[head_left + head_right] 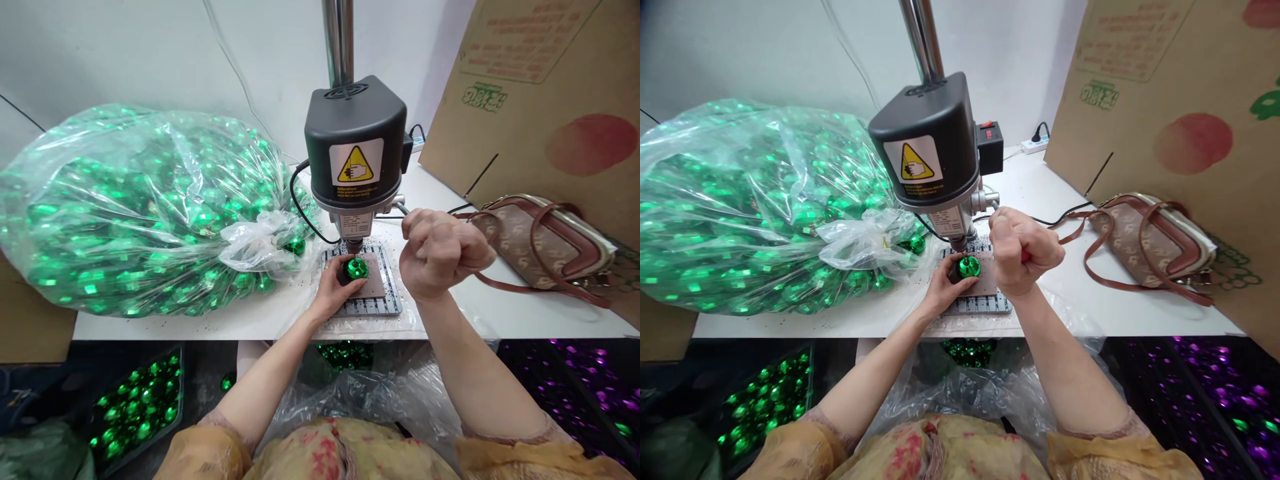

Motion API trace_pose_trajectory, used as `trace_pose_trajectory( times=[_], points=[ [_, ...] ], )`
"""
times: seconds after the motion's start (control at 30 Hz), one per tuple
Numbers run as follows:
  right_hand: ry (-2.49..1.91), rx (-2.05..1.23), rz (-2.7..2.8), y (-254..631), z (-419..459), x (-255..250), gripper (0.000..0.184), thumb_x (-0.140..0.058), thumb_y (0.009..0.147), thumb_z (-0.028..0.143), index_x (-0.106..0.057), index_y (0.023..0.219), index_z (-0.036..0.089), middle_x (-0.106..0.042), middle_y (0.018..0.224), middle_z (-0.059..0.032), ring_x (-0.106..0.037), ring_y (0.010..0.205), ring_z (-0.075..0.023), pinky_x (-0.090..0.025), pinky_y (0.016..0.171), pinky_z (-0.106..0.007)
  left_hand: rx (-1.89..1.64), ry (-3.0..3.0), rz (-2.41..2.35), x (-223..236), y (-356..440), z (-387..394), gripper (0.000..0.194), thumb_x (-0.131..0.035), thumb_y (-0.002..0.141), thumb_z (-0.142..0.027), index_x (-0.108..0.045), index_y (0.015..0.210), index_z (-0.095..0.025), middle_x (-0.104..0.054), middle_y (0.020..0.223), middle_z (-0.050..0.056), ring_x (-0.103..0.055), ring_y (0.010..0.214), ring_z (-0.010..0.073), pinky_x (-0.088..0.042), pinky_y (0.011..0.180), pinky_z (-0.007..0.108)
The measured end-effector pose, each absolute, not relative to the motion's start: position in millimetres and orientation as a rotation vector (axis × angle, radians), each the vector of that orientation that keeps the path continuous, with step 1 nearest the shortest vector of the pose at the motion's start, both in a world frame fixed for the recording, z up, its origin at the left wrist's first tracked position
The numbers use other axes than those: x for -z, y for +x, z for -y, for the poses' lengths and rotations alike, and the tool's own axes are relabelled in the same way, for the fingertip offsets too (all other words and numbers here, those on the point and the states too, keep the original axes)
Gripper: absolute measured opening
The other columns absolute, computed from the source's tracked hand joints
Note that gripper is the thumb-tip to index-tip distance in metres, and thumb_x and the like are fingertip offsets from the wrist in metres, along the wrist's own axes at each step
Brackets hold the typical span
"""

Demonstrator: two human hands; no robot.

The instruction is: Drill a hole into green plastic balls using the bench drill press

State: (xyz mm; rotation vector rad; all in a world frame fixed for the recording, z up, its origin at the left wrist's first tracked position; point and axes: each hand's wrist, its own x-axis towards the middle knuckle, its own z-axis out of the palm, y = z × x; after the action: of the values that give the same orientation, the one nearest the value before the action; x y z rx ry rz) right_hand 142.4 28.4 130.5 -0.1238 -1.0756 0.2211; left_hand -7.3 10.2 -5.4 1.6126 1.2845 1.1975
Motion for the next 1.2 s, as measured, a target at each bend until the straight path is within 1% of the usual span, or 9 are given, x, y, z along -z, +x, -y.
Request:
trace_pose_trajectory(
  times=[0.27, 0.53, 0.63, 0.73, 0.8, 0.93, 1.0, 1.1, 1.2],
  points=[
    [-0.207, -0.249, 1.015, 140.1, -25.3, -133.5, 0.052, -0.059, 0.085, 0.020, -0.018, 0.054, 0.016, -0.025, 0.044, 0.0073, -0.028, 0.039, -0.0011, -0.028, 0.044, -0.024, -1.204, 1.585, -1.274, 6.1, -5.7, -10.2, 0.057, -0.085, 0.072, -0.036, -0.062, 0.122, -0.021, -0.064, 0.123, 0.010, -0.060, 0.117, 0.0275, -0.046, 0.104, 0.044],
    [-0.450, -0.463, 0.960, 141.2, -31.6, -187.3, 0.041, -0.064, 0.085, 0.031, -0.037, 0.057, 0.020, -0.034, 0.045, 0.0077, -0.033, 0.041, -0.0034, -0.028, 0.042, -0.024, -1.326, 1.858, -1.561, -11.6, -0.4, 33.4, 0.043, -0.081, 0.075, -0.041, -0.061, 0.107, -0.022, -0.065, 0.101, 0.007, -0.062, 0.098, 0.0250, -0.049, 0.085, 0.038],
    [-0.449, -0.460, 0.967, 142.8, -32.4, -187.2, 0.039, -0.065, 0.085, 0.033, -0.039, 0.059, 0.020, -0.035, 0.045, 0.0076, -0.034, 0.041, -0.0043, -0.028, 0.043, -0.025, -1.083, 2.386, -1.424, -7.8, -11.0, 78.6, 0.041, -0.078, 0.077, -0.051, -0.060, 0.099, -0.022, -0.064, 0.089, 0.006, -0.059, 0.086, 0.0233, -0.047, 0.075, 0.036],
    [-0.444, -0.441, 0.974, 143.2, -31.2, -184.5, 0.038, -0.066, 0.084, 0.034, -0.041, 0.059, 0.021, -0.036, 0.046, 0.0072, -0.033, 0.040, -0.0050, -0.026, 0.043, -0.027, -0.762, 2.803, -1.224, 1.0, -29.0, 110.0, 0.055, -0.071, 0.073, -0.072, -0.062, 0.091, -0.021, -0.061, 0.080, 0.006, -0.057, 0.080, 0.0245, -0.046, 0.073, 0.038],
    [-0.459, -0.425, 0.974, 142.7, -29.9, -184.4, 0.038, -0.066, 0.084, 0.034, -0.041, 0.059, 0.022, -0.038, 0.046, 0.0066, -0.034, 0.040, -0.0055, -0.027, 0.043, -0.028, -0.727, 2.863, -1.167, 1.6, -42.8, 109.3, 0.059, -0.067, 0.074, -0.076, -0.063, 0.092, -0.020, -0.062, 0.081, 0.007, -0.058, 0.082, 0.0256, -0.047, 0.076, 0.040],
    [-0.503, -0.395, 0.980, 140.7, -28.0, -185.7, 0.037, -0.062, 0.087, 0.033, -0.041, 0.059, 0.022, -0.038, 0.048, 0.0059, -0.035, 0.042, -0.0049, -0.029, 0.045, -0.027, -0.901, 2.580, -1.520, -15.8, -67.7, 50.2, 0.021, -0.050, 0.099, -0.035, -0.065, 0.106, -0.021, -0.065, 0.094, 0.011, -0.060, 0.093, 0.0260, -0.048, 0.088, 0.041],
    [-0.500, -0.380, 0.988, 140.1, -28.2, -185.2, 0.038, -0.061, 0.088, 0.033, -0.038, 0.060, 0.021, -0.037, 0.049, 0.0057, -0.034, 0.042, -0.0043, -0.028, 0.045, -0.027, -0.942, 2.372, -1.831, -25.6, -76.6, 5.2, 0.027, -0.041, 0.098, -0.021, -0.065, 0.110, -0.020, -0.064, 0.104, 0.014, -0.059, 0.100, 0.0292, -0.047, 0.092, 0.044],
    [-0.471, -0.370, 1.002, 140.2, -29.4, -183.5, 0.040, -0.061, 0.088, 0.035, -0.037, 0.060, 0.022, -0.035, 0.048, 0.0058, -0.032, 0.041, -0.0041, -0.027, 0.043, -0.028, -0.925, 2.181, -1.981, -30.6, -85.1, -54.4, 0.021, -0.053, 0.092, -0.022, -0.068, 0.105, -0.018, -0.062, 0.113, 0.018, -0.059, 0.108, 0.0345, -0.046, 0.095, 0.048],
    [-0.480, -0.400, 0.990, 141.1, -29.6, -182.6, 0.039, -0.062, 0.087, 0.036, -0.038, 0.060, 0.022, -0.037, 0.048, 0.0055, -0.032, 0.041, -0.0053, -0.028, 0.043, -0.029, -0.931, 2.057, -1.961, -28.3, -89.4, -85.6, 0.013, -0.067, 0.085, -0.030, -0.070, 0.091, -0.020, -0.064, 0.099, 0.014, -0.061, 0.104, 0.0352, -0.047, 0.094, 0.048]
  ],
)
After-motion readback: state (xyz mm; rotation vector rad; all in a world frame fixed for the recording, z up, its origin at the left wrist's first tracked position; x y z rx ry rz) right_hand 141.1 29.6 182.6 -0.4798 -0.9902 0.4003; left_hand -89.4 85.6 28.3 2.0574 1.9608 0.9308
